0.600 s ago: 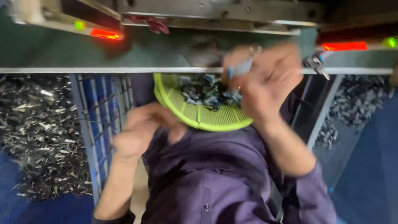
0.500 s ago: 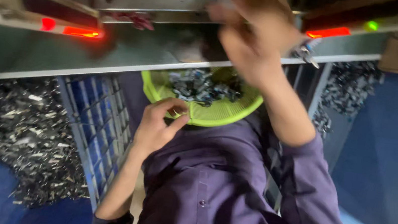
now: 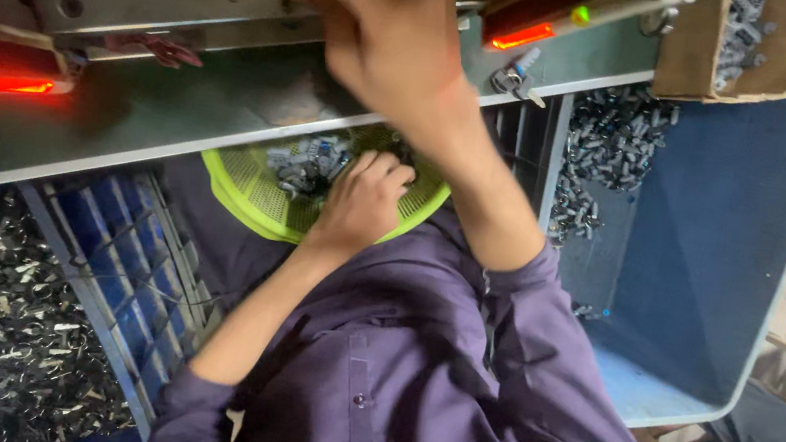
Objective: The person picks small cylindrical parts from a green basket and places them into a machine slot one by one. They occasionally transfer parts between containers and continue the repetitive insertion process throughout the clip.
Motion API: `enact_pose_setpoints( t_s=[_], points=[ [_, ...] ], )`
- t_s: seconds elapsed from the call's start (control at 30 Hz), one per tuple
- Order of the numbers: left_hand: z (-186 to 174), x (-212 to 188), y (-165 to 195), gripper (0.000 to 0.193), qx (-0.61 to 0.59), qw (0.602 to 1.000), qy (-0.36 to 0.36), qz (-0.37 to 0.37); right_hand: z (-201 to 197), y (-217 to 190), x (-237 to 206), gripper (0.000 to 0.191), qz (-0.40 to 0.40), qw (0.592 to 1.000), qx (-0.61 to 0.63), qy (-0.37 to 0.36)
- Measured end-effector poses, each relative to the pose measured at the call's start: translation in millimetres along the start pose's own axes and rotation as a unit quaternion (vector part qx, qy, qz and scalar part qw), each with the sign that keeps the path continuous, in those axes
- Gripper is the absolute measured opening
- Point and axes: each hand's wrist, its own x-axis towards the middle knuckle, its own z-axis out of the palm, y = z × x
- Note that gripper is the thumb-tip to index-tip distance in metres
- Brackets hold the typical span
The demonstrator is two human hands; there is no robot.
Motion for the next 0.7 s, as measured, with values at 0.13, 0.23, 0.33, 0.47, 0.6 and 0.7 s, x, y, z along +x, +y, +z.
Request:
enact_pose_setpoints(
  t_s=[0.13,0.23,0.33,0.47,0.6,0.7],
  points=[
    [21,10,2,0.022,-0.055,0.998,0.019,0.002,-24,-30,-49,0.028,0.013,1.000,0.017,0.021],
    [15,-12,2,0.017,-0.127,0.992,0.014,0.018,-43,-37,-99,0.021,0.109,0.992,0.053,0.028],
    [6,-29,4,0.026,-0.140,0.989,0.000,0.039,-53,-38,-151,0.018,0.246,0.967,0.061,0.003],
    [-2,-30,3,0.016,-0.154,0.986,0.061,0.000,-44,-38,-201,0.021,0.356,0.925,0.116,-0.056],
    [-15,-27,1,0.014,-0.266,0.955,0.122,-0.039,-26,-41,-212,0.036,0.383,0.895,0.209,-0.090],
    [-29,-30,3,0.010,-0.377,0.907,0.162,-0.098,-11,-53,-200,0.033,0.398,0.876,0.267,-0.053]
  ],
)
